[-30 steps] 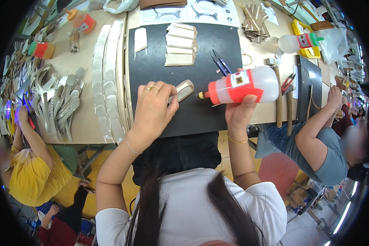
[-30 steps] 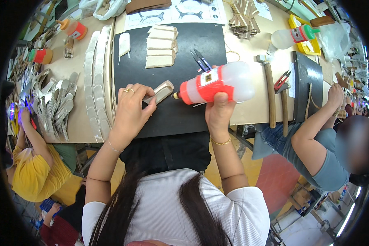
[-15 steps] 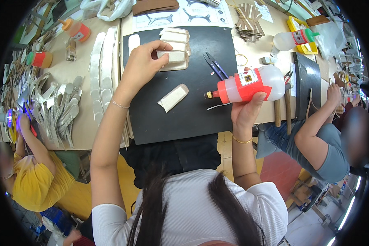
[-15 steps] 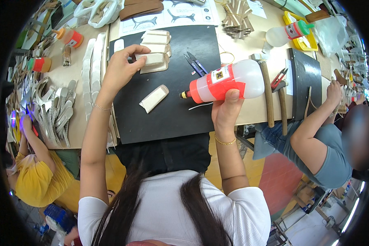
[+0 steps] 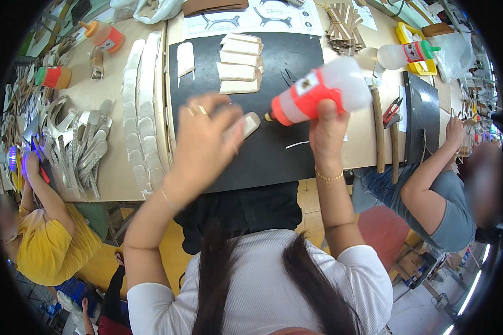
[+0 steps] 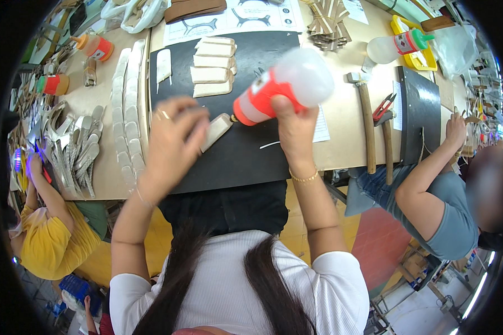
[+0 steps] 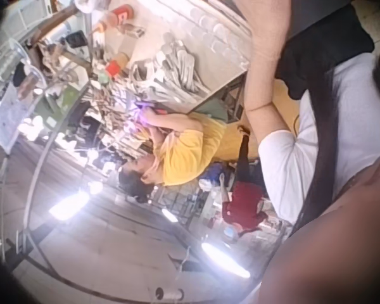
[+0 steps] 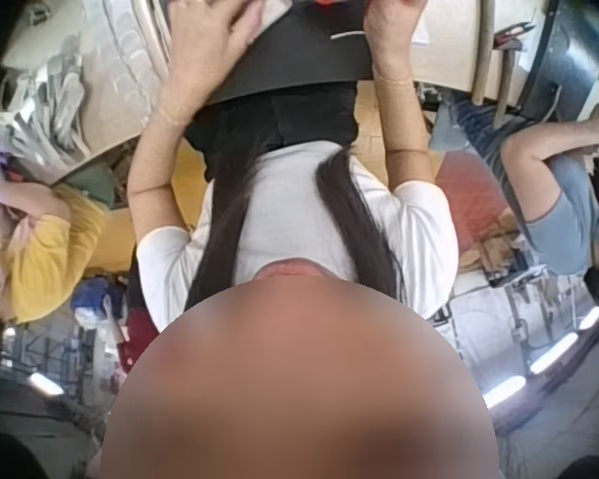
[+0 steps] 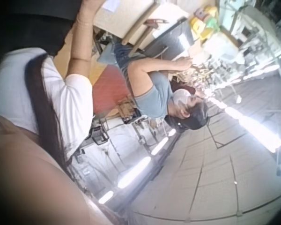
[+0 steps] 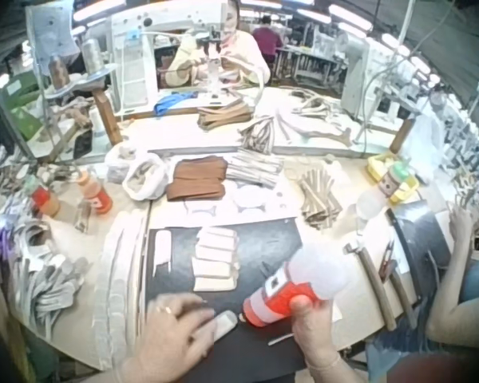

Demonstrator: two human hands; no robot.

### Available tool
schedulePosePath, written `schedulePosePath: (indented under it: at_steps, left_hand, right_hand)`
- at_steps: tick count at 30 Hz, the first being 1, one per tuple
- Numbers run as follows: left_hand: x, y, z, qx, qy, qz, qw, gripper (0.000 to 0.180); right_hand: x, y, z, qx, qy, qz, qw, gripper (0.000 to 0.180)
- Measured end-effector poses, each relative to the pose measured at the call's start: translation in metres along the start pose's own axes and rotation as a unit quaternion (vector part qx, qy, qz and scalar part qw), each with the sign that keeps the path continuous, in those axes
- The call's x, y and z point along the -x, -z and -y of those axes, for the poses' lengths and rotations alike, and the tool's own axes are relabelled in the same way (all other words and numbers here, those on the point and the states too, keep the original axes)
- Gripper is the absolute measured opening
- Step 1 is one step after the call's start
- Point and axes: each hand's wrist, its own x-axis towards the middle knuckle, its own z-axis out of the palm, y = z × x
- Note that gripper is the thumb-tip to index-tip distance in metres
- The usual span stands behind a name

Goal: The person repeatedly applies glue from a red squeeze bottle onto small rectangular craft pieces on a black mat, then stacks them. The person handles the pieces one at a time and places them in a growing pile on the table.

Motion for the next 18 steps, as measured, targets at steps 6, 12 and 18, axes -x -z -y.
schedulePosePath:
  at_steps: [6,12,18]
  left_hand:
    - [0.054,-0.008,-0.042,-0.052,-0.026,0.109,0.992,0.040]
    - [0.067,-0.024,-0.042,-0.101,-0.027,0.097,0.990,0.041]
    - [0.072,-0.029,-0.043,-0.141,-0.036,0.098,0.985,0.042]
  right_hand:
    - [-0.032,-0.029,-0.002,0.164,0.013,0.111,0.980,0.047]
    - [-0.037,-0.041,0.000,0.216,0.008,0.144,0.966,0.045]
    - [-0.029,-0.058,-0.003,0.188,-0.024,0.190,0.963,0.044]
